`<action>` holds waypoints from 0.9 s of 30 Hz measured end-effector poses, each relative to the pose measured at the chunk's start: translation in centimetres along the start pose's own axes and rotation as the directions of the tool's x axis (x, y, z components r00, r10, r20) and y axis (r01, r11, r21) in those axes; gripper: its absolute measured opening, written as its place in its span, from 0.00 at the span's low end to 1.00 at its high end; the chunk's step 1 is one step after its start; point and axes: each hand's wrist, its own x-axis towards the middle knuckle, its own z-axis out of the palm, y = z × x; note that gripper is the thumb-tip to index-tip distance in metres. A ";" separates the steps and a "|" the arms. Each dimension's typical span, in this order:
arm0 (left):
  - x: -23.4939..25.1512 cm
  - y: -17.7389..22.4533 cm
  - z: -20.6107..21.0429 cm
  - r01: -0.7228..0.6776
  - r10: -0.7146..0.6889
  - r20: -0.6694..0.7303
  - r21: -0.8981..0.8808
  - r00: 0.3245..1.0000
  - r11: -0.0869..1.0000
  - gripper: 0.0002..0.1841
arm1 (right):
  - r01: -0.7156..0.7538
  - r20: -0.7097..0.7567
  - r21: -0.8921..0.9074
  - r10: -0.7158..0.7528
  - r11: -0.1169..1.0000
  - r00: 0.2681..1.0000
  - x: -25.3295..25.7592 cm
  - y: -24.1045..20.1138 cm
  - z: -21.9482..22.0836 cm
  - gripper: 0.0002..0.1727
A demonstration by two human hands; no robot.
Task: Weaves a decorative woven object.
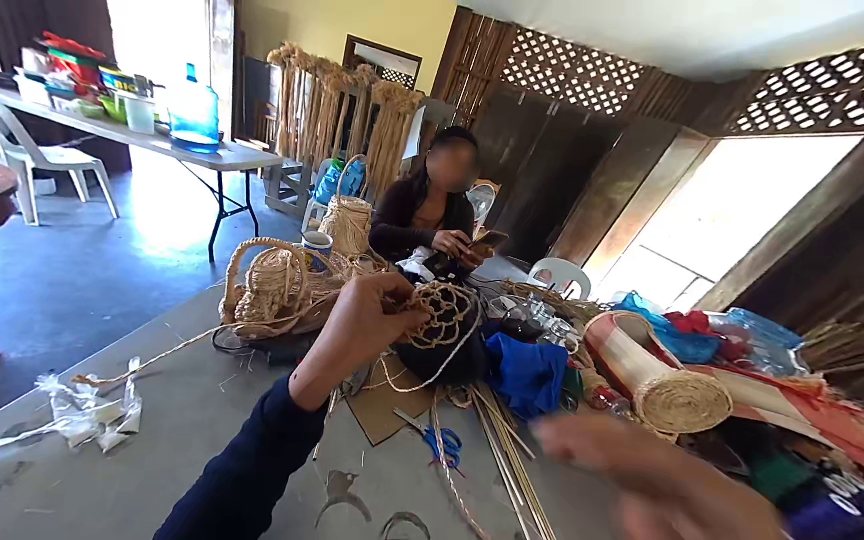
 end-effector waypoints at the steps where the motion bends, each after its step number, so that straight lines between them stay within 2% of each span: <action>1: -0.1 0.1 0.3 0.001 -0.001 0.010 -0.039 1.000 0.999 0.06 | -0.137 -0.145 -0.155 0.115 0.978 0.983 1.0 1.8 1.0 0.15; 3: -0.2 0.1 1.0 0.010 -0.008 0.022 -0.117 1.000 0.993 0.06 | -0.356 -0.380 -0.351 0.216 0.866 0.899 2.9 5.0 3.3 0.17; 4: -0.2 -0.1 1.4 0.006 -0.003 0.022 -0.156 1.000 0.988 0.06 | -0.421 -0.421 -0.365 0.256 0.830 0.870 3.4 6.1 4.1 0.19; 6: -0.2 -0.6 2.1 -0.005 0.011 0.026 -0.217 1.000 0.976 0.05 | -0.481 -0.405 -0.273 0.354 0.833 0.843 3.9 7.0 5.1 0.20; 8: -0.2 -1.1 2.8 -0.020 0.031 0.044 -0.243 0.999 0.970 0.06 | -0.470 -0.408 -0.164 0.374 0.868 0.833 4.3 7.3 6.0 0.18; 11: -0.5 -1.6 3.7 -0.034 0.056 0.078 -0.256 0.995 0.966 0.07 | -0.387 -0.490 -0.100 0.293 0.917 0.821 4.5 7.9 7.0 0.08; 13: -0.6 -1.6 3.8 -0.006 0.040 0.150 -0.221 0.988 0.975 0.09 | -0.363 -0.529 -0.056 0.281 0.930 0.801 4.6 8.0 7.1 0.05; 16: -0.3 -1.5 2.8 0.042 0.003 0.255 -0.170 0.967 0.985 0.10 | -0.398 -0.533 -0.042 0.317 0.916 0.785 4.5 8.1 6.5 0.05; 19: -0.2 -1.2 1.4 0.083 -0.031 0.243 -0.205 0.969 0.975 0.06 | -0.431 -0.530 -0.027 0.353 0.902 0.771 4.4 8.2 6.1 0.06; 22: 0.1 -1.2 0.3 0.068 -0.028 0.189 -0.212 0.982 0.975 0.12 | -0.439 -0.534 -0.038 0.353 0.898 0.768 4.4 8.3 6.0 0.06; 27: 0.1 -1.5 0.7 -0.010 0.009 0.249 0.000 0.968 1.000 0.13 | -0.450 -0.541 -0.033 0.363 0.892 0.759 4.7 8.5 6.6 0.07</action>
